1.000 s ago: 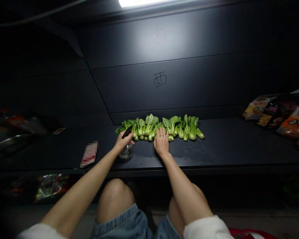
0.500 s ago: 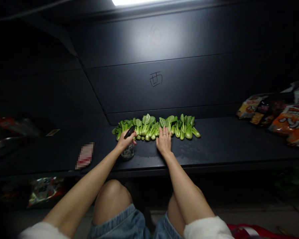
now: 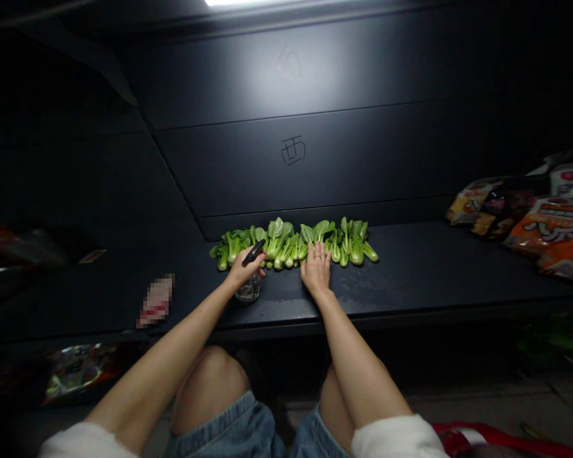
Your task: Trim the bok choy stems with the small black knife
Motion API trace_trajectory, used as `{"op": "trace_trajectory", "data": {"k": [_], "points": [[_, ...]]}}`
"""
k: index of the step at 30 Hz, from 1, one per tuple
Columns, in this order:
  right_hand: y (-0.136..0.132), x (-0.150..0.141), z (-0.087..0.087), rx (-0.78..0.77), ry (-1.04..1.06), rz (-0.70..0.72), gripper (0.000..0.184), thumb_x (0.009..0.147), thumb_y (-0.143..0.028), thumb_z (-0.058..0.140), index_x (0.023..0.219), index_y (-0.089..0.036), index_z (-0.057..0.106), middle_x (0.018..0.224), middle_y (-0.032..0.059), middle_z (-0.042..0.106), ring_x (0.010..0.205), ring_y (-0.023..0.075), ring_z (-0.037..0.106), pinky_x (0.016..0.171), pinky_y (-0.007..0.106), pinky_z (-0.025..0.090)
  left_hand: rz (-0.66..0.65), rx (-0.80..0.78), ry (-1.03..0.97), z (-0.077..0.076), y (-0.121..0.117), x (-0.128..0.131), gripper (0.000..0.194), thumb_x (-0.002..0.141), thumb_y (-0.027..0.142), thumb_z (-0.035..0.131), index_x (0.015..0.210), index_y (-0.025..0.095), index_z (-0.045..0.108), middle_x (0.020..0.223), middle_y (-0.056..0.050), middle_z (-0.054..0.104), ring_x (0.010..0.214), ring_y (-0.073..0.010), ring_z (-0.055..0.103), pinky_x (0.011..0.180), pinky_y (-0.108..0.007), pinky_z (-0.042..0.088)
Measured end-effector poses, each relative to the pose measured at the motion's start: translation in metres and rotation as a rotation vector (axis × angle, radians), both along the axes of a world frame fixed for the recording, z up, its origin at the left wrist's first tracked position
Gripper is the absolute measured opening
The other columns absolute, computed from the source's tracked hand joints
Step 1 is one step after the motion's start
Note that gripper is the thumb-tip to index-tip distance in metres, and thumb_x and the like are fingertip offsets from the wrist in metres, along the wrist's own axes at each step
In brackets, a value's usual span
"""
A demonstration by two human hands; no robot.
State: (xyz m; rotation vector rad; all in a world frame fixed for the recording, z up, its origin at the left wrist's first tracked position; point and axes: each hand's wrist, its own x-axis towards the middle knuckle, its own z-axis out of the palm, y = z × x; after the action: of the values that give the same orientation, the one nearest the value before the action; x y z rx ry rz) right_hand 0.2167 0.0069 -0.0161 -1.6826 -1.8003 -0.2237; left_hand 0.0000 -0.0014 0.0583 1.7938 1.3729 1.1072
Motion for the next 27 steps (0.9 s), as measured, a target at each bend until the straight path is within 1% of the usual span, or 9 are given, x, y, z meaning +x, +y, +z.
{"op": "trace_trajectory", "data": {"k": [5,8,12,17,19,25,27], "points": [[-0.001,0.005,0.000,-0.002,0.010,-0.016,0.062,0.084,-0.023,0.045,0.144,-0.006,0.036,0.150,0.0224,0.037,0.143,0.0335,0.025,0.115,0.053,0.017,-0.022,0.016,0.060,-0.004,0.003,0.006,0.019,0.080,0.036,0.053,0.082,0.019,0.061,0.060,0.002,0.064,0.045,-0.0151,0.062,0.046,-0.023,0.043],[-0.001,0.007,0.001,-0.011,0.017,-0.025,0.062,0.084,-0.023,0.046,0.144,-0.006,0.037,0.150,0.0224,0.037,0.142,0.0336,0.026,0.114,0.053,0.018,-0.048,0.054,0.089,-0.004,0.004,0.010,0.020,0.080,0.037,0.053,0.085,0.020,0.062,0.060,0.002,0.064,0.045,-0.0149,0.063,0.047,-0.023,0.044],[-0.001,0.010,0.002,-0.043,0.031,-0.057,0.062,0.085,-0.024,0.045,0.144,-0.005,0.037,0.150,0.0228,0.036,0.142,0.0343,0.026,0.114,0.053,0.019,-0.055,0.035,0.105,-0.002,0.004,0.016,0.022,0.080,0.037,0.054,0.089,0.020,0.063,0.058,0.003,0.063,0.045,-0.0156,0.063,0.045,-0.022,0.042],[-0.001,0.015,0.001,-0.075,0.041,-0.092,0.063,0.085,-0.025,0.046,0.144,-0.004,0.036,0.151,0.0236,0.035,0.142,0.0346,0.027,0.114,0.053,0.020,-0.065,0.051,0.151,-0.002,0.005,0.022,0.022,0.082,0.038,0.052,0.081,0.019,0.062,0.048,0.004,0.058,0.043,-0.0155,0.061,0.045,-0.022,0.040],[-0.001,0.016,0.000,-0.086,0.041,-0.096,0.063,0.086,-0.025,0.046,0.144,-0.004,0.035,0.151,0.0238,0.035,0.142,0.0340,0.026,0.114,0.052,0.020,-0.070,0.059,0.173,-0.003,0.006,0.024,0.023,0.082,0.038,0.051,0.080,0.018,0.063,0.047,0.004,0.057,0.043,-0.0151,0.061,0.046,-0.022,0.040],[-0.001,0.021,0.000,-0.116,0.062,-0.096,0.064,0.087,-0.029,0.045,0.146,-0.006,0.033,0.152,0.0225,0.033,0.143,0.0320,0.024,0.114,0.052,0.018,-0.109,0.102,0.207,-0.004,0.010,0.031,0.023,0.082,0.037,0.053,0.090,0.018,0.063,0.063,0.002,0.065,0.047,-0.0143,0.062,0.049,-0.022,0.041],[-0.001,0.022,0.001,-0.122,0.082,-0.091,0.064,0.088,-0.032,0.044,0.146,-0.006,0.033,0.152,0.0229,0.033,0.143,0.0320,0.024,0.114,0.051,0.018,-0.112,0.103,0.219,-0.003,0.010,0.033,0.023,0.083,0.037,0.053,0.090,0.018,0.063,0.064,0.002,0.065,0.048,-0.0138,0.062,0.050,-0.022,0.041]]}}
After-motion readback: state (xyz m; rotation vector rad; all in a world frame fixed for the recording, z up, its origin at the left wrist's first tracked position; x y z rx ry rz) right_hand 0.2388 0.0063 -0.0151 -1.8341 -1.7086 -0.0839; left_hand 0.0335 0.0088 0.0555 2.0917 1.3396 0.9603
